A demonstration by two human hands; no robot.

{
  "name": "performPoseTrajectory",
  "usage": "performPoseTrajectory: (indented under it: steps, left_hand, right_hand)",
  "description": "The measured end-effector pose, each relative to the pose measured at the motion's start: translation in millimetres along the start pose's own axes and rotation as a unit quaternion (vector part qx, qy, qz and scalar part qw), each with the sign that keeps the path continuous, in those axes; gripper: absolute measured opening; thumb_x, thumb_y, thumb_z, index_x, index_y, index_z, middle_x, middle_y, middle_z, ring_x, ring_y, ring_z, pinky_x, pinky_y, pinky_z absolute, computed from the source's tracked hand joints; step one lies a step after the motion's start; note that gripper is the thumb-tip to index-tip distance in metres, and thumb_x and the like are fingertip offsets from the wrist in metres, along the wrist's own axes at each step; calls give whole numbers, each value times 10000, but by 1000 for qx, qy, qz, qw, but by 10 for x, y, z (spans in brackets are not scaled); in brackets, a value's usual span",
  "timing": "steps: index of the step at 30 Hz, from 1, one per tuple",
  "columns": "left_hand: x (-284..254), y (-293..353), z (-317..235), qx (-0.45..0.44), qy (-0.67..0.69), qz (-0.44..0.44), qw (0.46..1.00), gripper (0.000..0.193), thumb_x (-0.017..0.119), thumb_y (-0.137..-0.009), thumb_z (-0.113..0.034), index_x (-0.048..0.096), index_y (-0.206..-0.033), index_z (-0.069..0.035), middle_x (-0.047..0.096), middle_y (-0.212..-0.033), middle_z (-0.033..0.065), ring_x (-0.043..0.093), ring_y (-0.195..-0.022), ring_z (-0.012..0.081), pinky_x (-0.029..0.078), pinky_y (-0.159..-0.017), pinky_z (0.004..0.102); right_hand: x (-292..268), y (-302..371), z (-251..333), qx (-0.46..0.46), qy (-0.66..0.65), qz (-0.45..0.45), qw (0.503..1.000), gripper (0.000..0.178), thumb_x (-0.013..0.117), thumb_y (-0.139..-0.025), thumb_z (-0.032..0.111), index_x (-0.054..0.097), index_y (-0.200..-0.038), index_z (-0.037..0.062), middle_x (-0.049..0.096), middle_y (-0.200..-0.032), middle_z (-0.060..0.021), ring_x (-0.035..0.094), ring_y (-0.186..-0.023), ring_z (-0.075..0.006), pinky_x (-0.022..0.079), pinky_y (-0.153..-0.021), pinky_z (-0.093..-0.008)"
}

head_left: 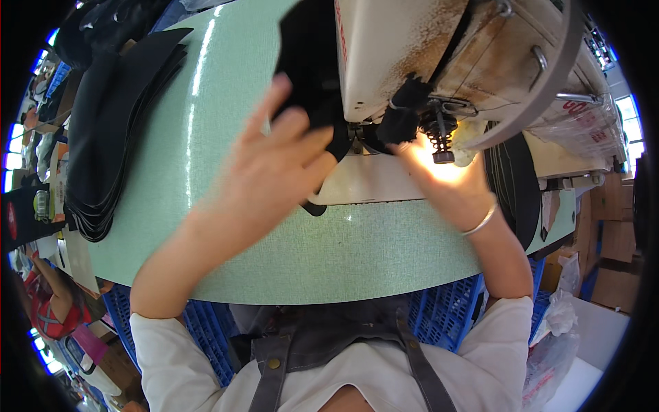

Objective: The person positions fabric pieces under a sewing machine to stitch them together and turns the sewn footwear uppers by hand.

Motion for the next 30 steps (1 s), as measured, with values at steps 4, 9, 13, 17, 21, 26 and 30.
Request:
performPoseTrajectory:
  steps: [4, 9, 13, 17, 21, 26, 30]
  left_hand:
    - [62, 127, 229, -38, 139, 77, 987, 182, 613, -740, -88, 706, -895, -62, 693, -1051, 40, 581, -773, 230, 476, -712, 339]
    - [56, 65, -17, -1, 146, 100, 984, 220, 646, -690, -89, 713, -897, -58, 563, -761, 11, 567, -723, 178, 455, -579, 324]
    - [120, 91, -84, -16, 135, 80, 988, 213, 648, -688, -98, 709, -889, -59, 573, -773, 7, 559, -713, 181, 460, -585, 324]
    - [144, 91, -150, -18, 120, 63, 991, 205, 661, -677, -104, 712, -871, -65, 595, -785, -1, 554, -706, 174, 463, -565, 318]
    - [208, 135, -167, -29, 118, 29, 992, 234, 688, -658, -111, 723, -885, -63, 676, -900, 8, 584, -753, 167, 476, -553, 306]
    - [270, 154, -196, -13, 111, -14, 994, 263, 690, -663, -103, 726, -914, -35, 705, -976, 59, 636, -858, 190, 517, -605, 309]
    - [306, 168, -181, 3, 112, -42, 993, 268, 671, -681, -95, 721, -928, -6, 709, -1006, 97, 658, -912, 215, 542, -667, 328]
  right_hand:
    - [-257, -61, -153, -130, 87, 22, 987, 166, 700, -766, 92, 682, -931, 97, 650, -917, -10, 634, -905, -248, 497, -843, -400]
    - [-138, -27, 257, -67, 22, 120, 990, 168, 649, -743, 98, 672, -908, 75, 583, -865, -15, 623, -830, -193, 508, -663, -322]
    - [-105, 16, 310, -41, 31, 131, 990, 168, 632, -711, 87, 636, -875, 51, 532, -845, -27, 592, -755, -184, 487, -593, -309]
    - [-100, 19, 412, -31, 16, 144, 989, 221, 649, -715, 63, 643, -924, -10, 548, -890, -60, 595, -752, -205, 491, -592, -313]
    - [-63, 10, 404, -30, -13, 119, 992, 251, 652, -705, 64, 651, -941, -21, 568, -910, -71, 591, -747, -207, 486, -603, -316]
    - [27, 11, 402, -68, -7, 47, 997, 239, 631, -753, 95, 676, -968, 1, 526, -876, -48, 599, -791, -183, 511, -649, -299]
    - [45, 25, 376, -99, 29, 42, 994, 306, 634, -761, 105, 686, -1036, -17, 615, -1008, -63, 631, -914, -186, 534, -727, -294]
Point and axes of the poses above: each hand's wrist, its own y-axis away from the middle knuckle, its own x-axis out of the palm, z = x × y, the point moved 2 cm from there along -y, towards the middle knuckle
